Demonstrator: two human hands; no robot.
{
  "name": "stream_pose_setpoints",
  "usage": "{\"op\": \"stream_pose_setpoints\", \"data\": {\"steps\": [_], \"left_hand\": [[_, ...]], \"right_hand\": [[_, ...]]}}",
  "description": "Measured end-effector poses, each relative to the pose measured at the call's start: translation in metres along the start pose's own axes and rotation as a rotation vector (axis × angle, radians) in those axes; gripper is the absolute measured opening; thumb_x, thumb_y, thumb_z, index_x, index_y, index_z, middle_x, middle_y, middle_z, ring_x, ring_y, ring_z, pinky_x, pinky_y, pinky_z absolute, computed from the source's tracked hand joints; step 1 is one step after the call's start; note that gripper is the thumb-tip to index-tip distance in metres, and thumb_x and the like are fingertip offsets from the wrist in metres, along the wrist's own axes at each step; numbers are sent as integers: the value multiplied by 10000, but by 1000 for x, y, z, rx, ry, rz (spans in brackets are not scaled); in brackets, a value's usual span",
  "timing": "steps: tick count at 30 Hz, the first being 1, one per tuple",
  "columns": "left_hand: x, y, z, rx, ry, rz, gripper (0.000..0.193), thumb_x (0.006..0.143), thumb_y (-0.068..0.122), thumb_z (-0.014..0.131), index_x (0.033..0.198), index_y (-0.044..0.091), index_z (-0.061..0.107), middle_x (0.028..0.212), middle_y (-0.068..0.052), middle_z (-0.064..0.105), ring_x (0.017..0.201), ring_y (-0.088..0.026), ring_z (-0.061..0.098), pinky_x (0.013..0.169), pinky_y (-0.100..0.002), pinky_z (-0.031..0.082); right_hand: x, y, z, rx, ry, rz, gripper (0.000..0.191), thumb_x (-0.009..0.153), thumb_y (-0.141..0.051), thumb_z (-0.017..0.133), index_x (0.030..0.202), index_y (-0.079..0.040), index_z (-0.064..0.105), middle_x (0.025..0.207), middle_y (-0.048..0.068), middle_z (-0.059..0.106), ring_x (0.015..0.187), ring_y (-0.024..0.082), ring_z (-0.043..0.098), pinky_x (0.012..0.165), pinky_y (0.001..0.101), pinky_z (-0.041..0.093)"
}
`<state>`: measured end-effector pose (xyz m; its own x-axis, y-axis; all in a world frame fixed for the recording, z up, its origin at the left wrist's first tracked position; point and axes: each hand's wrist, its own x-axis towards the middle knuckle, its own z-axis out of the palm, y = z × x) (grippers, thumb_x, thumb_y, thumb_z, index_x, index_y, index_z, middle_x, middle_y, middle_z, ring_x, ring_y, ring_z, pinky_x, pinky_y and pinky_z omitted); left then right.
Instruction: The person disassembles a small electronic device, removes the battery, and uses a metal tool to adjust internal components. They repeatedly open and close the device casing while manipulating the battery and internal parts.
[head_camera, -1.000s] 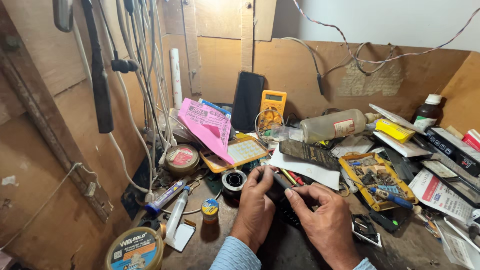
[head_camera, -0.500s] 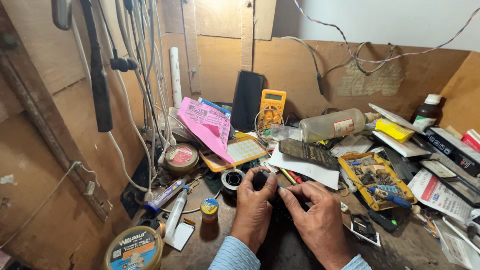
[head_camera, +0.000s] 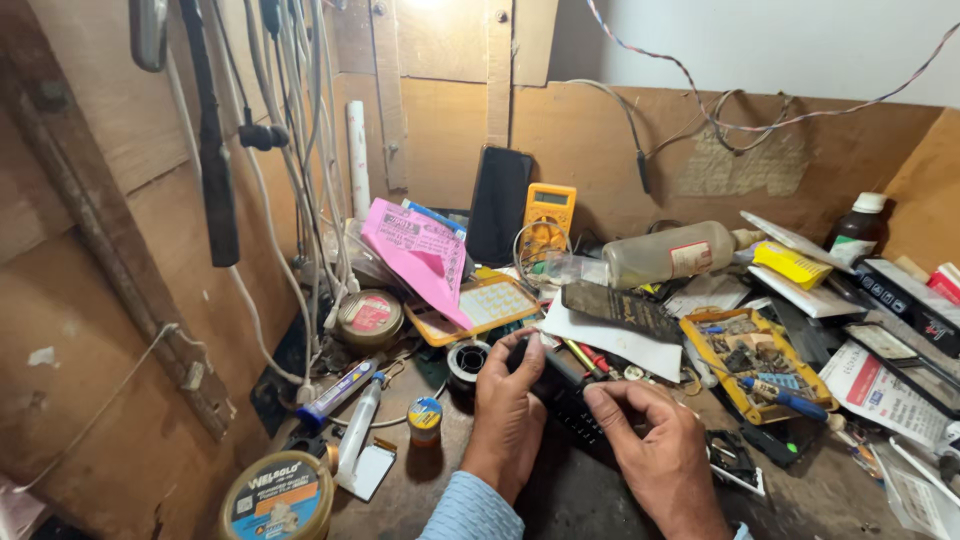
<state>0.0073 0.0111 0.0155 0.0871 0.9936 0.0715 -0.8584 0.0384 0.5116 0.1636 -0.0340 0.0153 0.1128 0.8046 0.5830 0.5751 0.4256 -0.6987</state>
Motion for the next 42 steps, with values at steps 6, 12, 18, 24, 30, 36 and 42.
{"op": "stream_pose_setpoints", "data": {"steps": [6, 12, 18, 24, 30, 36, 42], "left_hand": [[-6, -9, 6, 212, -24, 29, 465, 895, 117, 738, 1308, 91, 525, 1116, -45, 670, 1006, -149, 678, 842, -333, 580], [-6, -7, 4, 206, -37, 39, 485, 856, -6, 739, 1299, 29, 543, 1090, -83, 716, 942, -164, 722, 782, -326, 635], [-5, -12, -1, 353, -38, 112, 515, 858, -19, 719, 1342, 56, 560, 1037, -102, 728, 876, -157, 703, 752, -272, 589], [-4, -16, -2, 429, -45, 91, 448, 919, 55, 693, 1330, -34, 539, 1043, -98, 751, 888, -132, 724, 771, -250, 597], [-7, -9, 1, 512, -61, 90, 547, 930, 101, 648, 1469, 95, 554, 1010, -31, 719, 839, -49, 647, 721, -203, 546], [-11, -3, 3, 626, -55, 62, 471, 950, 117, 701, 1393, -26, 628, 962, -41, 738, 783, -62, 630, 643, -207, 492], [-13, -3, 4, 593, -74, -19, 542, 851, 24, 726, 1386, 22, 635, 977, -54, 788, 772, -74, 697, 613, -204, 547]], "right_hand": [[5, -8, -5, 185, 28, 315, 273, 879, -264, 746, 964, -12, 808, 721, 25, 742, 534, 118, 627, 496, 272, 519], [5, -16, -6, 249, -33, 406, 314, 896, -281, 724, 1002, 6, 794, 711, 67, 744, 520, 122, 653, 490, 272, 511], [5, -13, -5, 300, -20, 417, 315, 930, -289, 713, 1047, -7, 791, 747, 48, 704, 595, 89, 597, 517, 265, 511], [5, -7, -5, 378, -54, 416, 277, 900, -234, 729, 1034, -2, 801, 801, -5, 746, 684, 45, 617, 622, 216, 487], [6, -5, -6, 462, -98, 487, 272, 896, -210, 738, 1021, 20, 810, 817, 21, 764, 711, 59, 634, 654, 218, 488], [11, 5, -2, 542, -64, 489, 268, 893, -191, 754, 1006, 48, 801, 841, 35, 762, 724, 72, 635, 667, 228, 488], [19, 16, -1, 606, -76, 512, 258, 897, -180, 746, 985, 55, 803, 834, 50, 774, 710, 79, 647, 674, 227, 501]]}}
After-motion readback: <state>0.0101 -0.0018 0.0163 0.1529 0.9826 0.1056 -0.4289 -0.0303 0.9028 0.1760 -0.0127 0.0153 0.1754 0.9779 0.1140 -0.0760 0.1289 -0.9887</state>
